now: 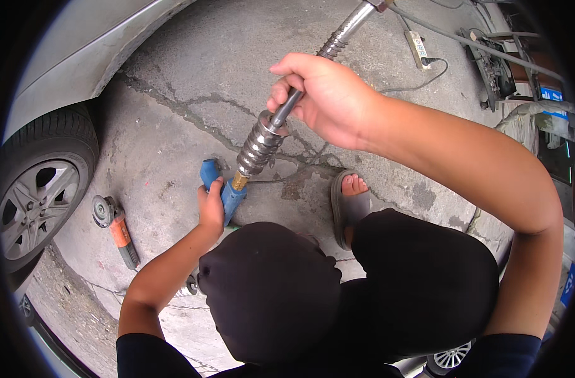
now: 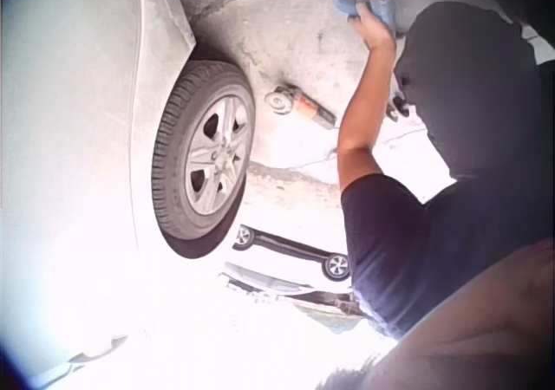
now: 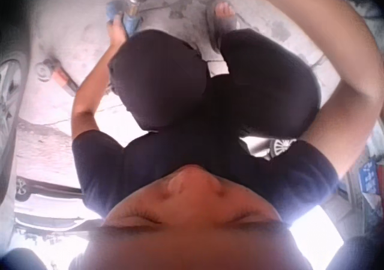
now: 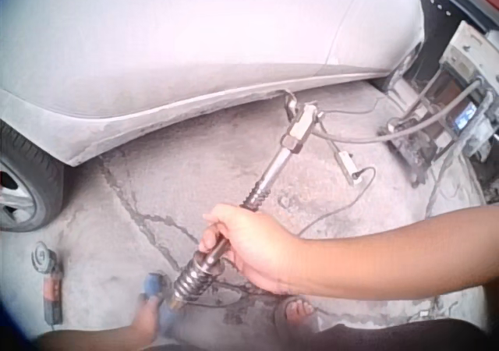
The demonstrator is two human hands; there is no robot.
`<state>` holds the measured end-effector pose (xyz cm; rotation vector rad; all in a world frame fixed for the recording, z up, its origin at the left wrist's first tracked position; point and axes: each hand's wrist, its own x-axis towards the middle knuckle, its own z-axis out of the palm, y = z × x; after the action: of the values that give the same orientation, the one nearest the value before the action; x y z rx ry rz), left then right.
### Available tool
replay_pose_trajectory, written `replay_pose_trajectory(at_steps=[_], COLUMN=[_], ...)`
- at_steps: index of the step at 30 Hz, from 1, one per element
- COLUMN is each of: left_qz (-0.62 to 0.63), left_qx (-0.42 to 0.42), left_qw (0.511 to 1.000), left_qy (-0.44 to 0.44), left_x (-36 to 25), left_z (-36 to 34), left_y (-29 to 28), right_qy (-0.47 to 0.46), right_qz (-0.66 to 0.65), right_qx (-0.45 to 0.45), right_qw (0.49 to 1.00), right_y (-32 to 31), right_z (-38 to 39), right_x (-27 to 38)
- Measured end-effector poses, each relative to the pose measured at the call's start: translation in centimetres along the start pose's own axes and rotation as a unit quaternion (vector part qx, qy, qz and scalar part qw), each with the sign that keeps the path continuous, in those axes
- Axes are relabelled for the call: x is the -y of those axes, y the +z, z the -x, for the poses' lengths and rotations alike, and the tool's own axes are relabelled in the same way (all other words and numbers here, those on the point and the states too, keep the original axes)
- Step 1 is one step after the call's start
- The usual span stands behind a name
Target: The person uses a pneumatic dent puller to remove a dent from the lower side panel of a silver car. They repeatedly attach the tool to the dented area, activate the pulling mechanism, and reposition the tool along the length of the damage.
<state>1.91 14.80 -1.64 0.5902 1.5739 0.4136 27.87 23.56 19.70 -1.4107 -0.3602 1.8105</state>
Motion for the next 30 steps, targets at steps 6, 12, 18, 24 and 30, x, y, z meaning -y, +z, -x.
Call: replay_pose_trajectory(at_steps=[6, 12, 18, 24, 30], left_qz=[0.037, 0.028, -0.112, -0.205, -0.064], left_qx=[-0.033, -0.122, -0.134, -0.07, -0.222], left_qw=[0.999, 0.99, 0.98, 0.974, 0.962], left_qy=[0.018, 0.059, 0.093, -0.064, -0.147], left_x=[1.2, 2.4, 1.6, -2.8, -5.2], left_z=[-0.2, -1.4, -0.9, -0.3, 7.8], left_y=[-1.0, 0.2, -0.2, -0.8, -0.3], right_qy=[0.0, 0.065, 0.121, 0.142, 0.217], right_qz=[0.123, 0.019, -0.029, 0.023, -0.001], right_qx=[0.047, 0.021, 0.0, 0.088, 0.2], right_qw=[0.991, 0.997, 0.992, 0.986, 0.956], right_y=[2.6, 1.6, -0.8, -2.9, -2.9], right_z=[0.5, -3.1, -4.6, -8.2, -9.6], right_x=[1.8, 1.3, 1.5, 1.6, 2.0])
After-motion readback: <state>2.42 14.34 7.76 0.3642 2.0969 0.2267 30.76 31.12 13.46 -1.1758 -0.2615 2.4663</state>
